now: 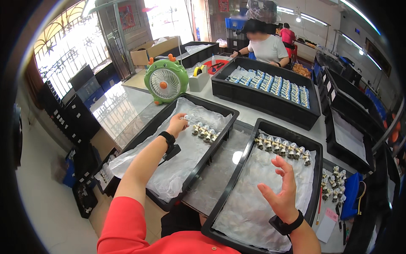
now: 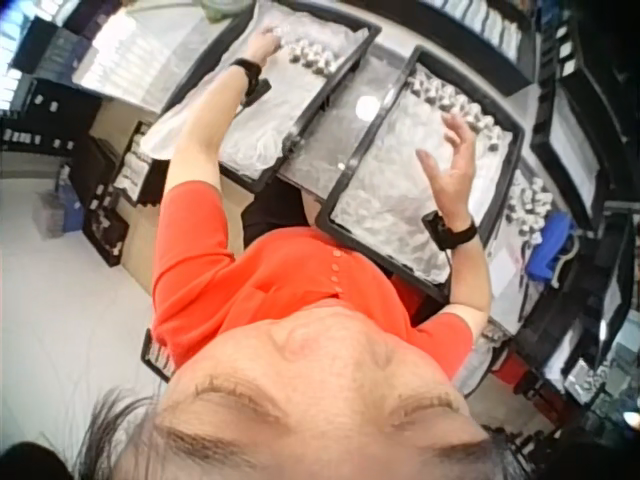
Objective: The person repeatedly picks up small cylindrical components from a tray, holds them with both hands to inspect or adjust them, and places them back into the tray. The process is repetitive and involves handling the items one at a time.
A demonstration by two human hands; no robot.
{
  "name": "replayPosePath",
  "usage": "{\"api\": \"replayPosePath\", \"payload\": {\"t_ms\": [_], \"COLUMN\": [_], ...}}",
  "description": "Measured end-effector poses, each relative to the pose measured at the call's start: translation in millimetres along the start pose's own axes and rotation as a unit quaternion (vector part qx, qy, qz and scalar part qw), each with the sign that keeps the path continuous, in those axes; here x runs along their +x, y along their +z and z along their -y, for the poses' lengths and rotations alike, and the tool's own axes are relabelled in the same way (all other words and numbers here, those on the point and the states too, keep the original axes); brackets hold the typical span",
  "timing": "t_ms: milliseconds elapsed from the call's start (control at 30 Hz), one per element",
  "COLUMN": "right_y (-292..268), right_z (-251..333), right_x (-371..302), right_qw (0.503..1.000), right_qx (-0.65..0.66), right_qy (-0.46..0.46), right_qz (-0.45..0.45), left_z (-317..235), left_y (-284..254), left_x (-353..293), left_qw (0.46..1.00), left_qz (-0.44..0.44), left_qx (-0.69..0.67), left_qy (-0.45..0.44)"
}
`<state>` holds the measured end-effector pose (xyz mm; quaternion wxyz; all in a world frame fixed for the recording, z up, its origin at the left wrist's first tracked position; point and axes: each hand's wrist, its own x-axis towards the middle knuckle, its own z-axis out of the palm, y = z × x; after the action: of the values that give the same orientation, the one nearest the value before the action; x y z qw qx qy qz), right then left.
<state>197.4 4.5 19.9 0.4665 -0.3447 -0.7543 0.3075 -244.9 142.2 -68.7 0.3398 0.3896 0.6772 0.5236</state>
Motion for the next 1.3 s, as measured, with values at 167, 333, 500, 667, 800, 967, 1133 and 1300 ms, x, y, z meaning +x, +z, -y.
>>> {"api": "replayPosePath", "payload": {"t_ms": [167, 333, 500, 667, 800, 967, 1133, 1300], "right_y": [-3.4, -2.3, -3.7, -2.7, -1.7, -2.4, -2.4, -4.1], "right_z": [-1.7, -4.4, -6.1, -7.2, -7.5, -5.5, 1.3, 3.6], "right_x": [0.1, 1.7, 2.4, 3.3, 3.6, 4.8, 6.9, 8.1], "right_qw": [1.000, 1.000, 0.999, 0.999, 0.999, 0.999, 0.998, 0.997], "right_qx": [-0.006, -0.004, -0.032, -0.032, -0.037, -0.050, -0.055, -0.073], "right_qy": [0.013, 0.028, 0.017, 0.010, -0.003, -0.008, -0.016, -0.017], "right_qz": [-0.015, -0.012, -0.005, -0.008, -0.008, -0.015, -0.012, -0.014], "left_z": [26.7, 33.4, -0.3, -50.3, -68.7, -66.8, -4.4, 18.4], "left_y": [6.7, 4.0, 12.9, 15.0, 18.3, 24.0, 4.4, 4.2], "left_x": [27.8, 26.7, -4.9, -44.6, -61.6, -60.8, -4.0, 10.7], "left_qw": [0.979, 0.980, 0.918, 0.836, 0.817, 0.839, 0.954, 0.944], "left_qz": [-0.101, -0.063, -0.153, -0.111, -0.091, -0.080, -0.105, -0.123], "left_qx": [0.160, 0.171, 0.229, 0.217, 0.190, 0.180, 0.202, 0.297], "left_qy": [0.070, 0.085, 0.285, 0.491, 0.537, 0.507, 0.194, 0.075]}}
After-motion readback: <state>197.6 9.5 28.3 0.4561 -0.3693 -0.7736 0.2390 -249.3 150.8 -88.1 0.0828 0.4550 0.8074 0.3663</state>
